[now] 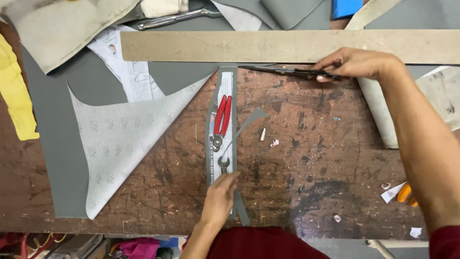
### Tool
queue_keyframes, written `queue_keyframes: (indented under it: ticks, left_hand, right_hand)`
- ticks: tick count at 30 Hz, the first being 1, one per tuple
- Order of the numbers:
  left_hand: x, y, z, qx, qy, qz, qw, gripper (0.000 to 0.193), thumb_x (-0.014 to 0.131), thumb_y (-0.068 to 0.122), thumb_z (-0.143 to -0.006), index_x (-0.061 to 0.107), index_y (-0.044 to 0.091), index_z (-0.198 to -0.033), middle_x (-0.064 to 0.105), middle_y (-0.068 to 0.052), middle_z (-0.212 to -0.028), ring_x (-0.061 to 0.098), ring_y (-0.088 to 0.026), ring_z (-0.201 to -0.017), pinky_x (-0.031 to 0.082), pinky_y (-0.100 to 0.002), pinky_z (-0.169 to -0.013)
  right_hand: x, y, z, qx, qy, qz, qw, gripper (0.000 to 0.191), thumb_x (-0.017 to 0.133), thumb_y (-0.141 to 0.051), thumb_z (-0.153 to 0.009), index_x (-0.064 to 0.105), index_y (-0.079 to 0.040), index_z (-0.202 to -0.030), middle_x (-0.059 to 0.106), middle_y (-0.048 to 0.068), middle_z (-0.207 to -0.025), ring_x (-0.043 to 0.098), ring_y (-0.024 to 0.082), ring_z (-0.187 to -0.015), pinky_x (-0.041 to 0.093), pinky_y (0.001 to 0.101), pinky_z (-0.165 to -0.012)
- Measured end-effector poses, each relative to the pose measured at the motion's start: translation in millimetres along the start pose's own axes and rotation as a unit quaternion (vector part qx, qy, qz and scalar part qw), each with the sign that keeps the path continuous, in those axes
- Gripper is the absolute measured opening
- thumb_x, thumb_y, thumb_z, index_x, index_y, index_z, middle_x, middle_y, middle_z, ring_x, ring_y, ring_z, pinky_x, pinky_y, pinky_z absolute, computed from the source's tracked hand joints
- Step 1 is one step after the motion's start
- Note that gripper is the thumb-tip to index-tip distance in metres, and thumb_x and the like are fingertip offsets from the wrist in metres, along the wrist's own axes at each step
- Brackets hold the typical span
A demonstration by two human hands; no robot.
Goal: The person uses a wooden ruler and chalk to mark a straight line on a large sheet of gray fabric. They then use shears to cut along the marked line, separating a strip from the main piece. The person repeats the marking and cutting process on another section of the fabric.
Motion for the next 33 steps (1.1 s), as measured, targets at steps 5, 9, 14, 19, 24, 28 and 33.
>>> queue_keyframes:
  ticks: [5,9,14,19,24,28,33]
  left_hand:
    - [-21,-99,98,-0.081,0.006,-0.020,0.997,0.038,0.066,-0.003,-0.082,0.071,0.006,-0.119,0.078,-0.012,-0.099,0.075,-0.021,-0.089,0.060,-0.037,-0.079]
    - [-59,-235,231,-0.301,0.032,-0.143,0.942,0.038,0.053,-0.010,-0.090,0.072,0.009,-0.118,0.077,-0.014,-0.094,0.072,-0.025,-0.080,0.057,-0.038,-0.072]
    - [-111,-347,375,-0.399,0.044,-0.250,0.881,0.048,0.066,-0.003,-0.079,0.071,0.018,-0.121,0.080,-0.015,-0.092,0.077,-0.030,-0.094,0.059,-0.043,-0.087]
    - [-124,-360,445,-0.435,0.035,-0.278,0.856,0.048,0.071,-0.001,-0.076,0.070,0.014,-0.122,0.075,-0.018,-0.112,0.071,-0.037,-0.107,0.058,-0.048,-0.091]
    - [-92,-319,346,-0.200,0.145,-0.225,0.943,0.045,0.069,0.006,-0.084,0.066,0.008,-0.129,0.066,-0.021,-0.118,0.062,-0.041,-0.116,0.052,-0.050,-0.101]
    - [-67,-239,235,-0.205,0.136,-0.108,0.963,0.035,0.060,0.012,-0.094,0.065,0.008,-0.128,0.059,-0.020,-0.135,0.059,-0.036,-0.121,0.052,-0.043,-0.095]
    - [-55,-116,129,0.028,0.142,-0.083,0.986,0.027,0.058,0.012,-0.101,0.069,0.005,-0.124,0.064,-0.015,-0.128,0.061,-0.033,-0.120,0.047,-0.041,-0.105]
  right_hand:
    - [37,37,61,-0.073,0.070,-0.073,0.992,0.038,0.072,-0.016,-0.089,0.072,-0.008,-0.126,0.076,0.001,-0.102,0.066,0.011,-0.087,0.051,0.0257,-0.077]
    - [123,93,124,-0.019,0.171,-0.196,0.965,0.033,0.072,-0.014,-0.101,0.072,-0.002,-0.132,0.068,0.004,-0.096,0.059,0.011,-0.081,0.045,0.0280,-0.068]
    - [209,125,165,-0.005,0.315,-0.252,0.915,0.035,0.073,-0.014,-0.102,0.069,-0.001,-0.134,0.066,0.000,-0.092,0.055,0.009,-0.075,0.041,0.0258,-0.063]
    - [261,103,192,-0.046,0.440,0.036,0.896,0.035,0.070,-0.015,-0.108,0.063,0.001,-0.139,0.069,0.013,-0.114,0.068,0.021,-0.109,0.050,0.0330,-0.094]
    - [264,79,190,0.075,0.440,0.242,0.861,0.043,0.082,-0.028,-0.093,0.071,-0.009,-0.130,0.060,0.016,-0.116,0.059,0.032,-0.106,0.038,0.0498,-0.089]
    - [259,43,179,0.055,0.467,0.257,0.845,0.032,0.081,-0.023,-0.096,0.075,-0.015,-0.126,0.063,0.012,-0.116,0.061,0.029,-0.106,0.042,0.0490,-0.086]
    - [276,-23,113,-0.106,0.480,0.088,0.867,0.040,0.079,-0.021,-0.098,0.064,-0.011,-0.133,0.065,0.011,-0.122,0.067,0.027,-0.100,0.056,0.0427,-0.087]
Point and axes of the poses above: each hand's wrist, its own z-axis away from the middle knuckle, its own x-axis out of the palm, y = z × x, the point moved 3 cm from there along -z, towards the middle knuckle
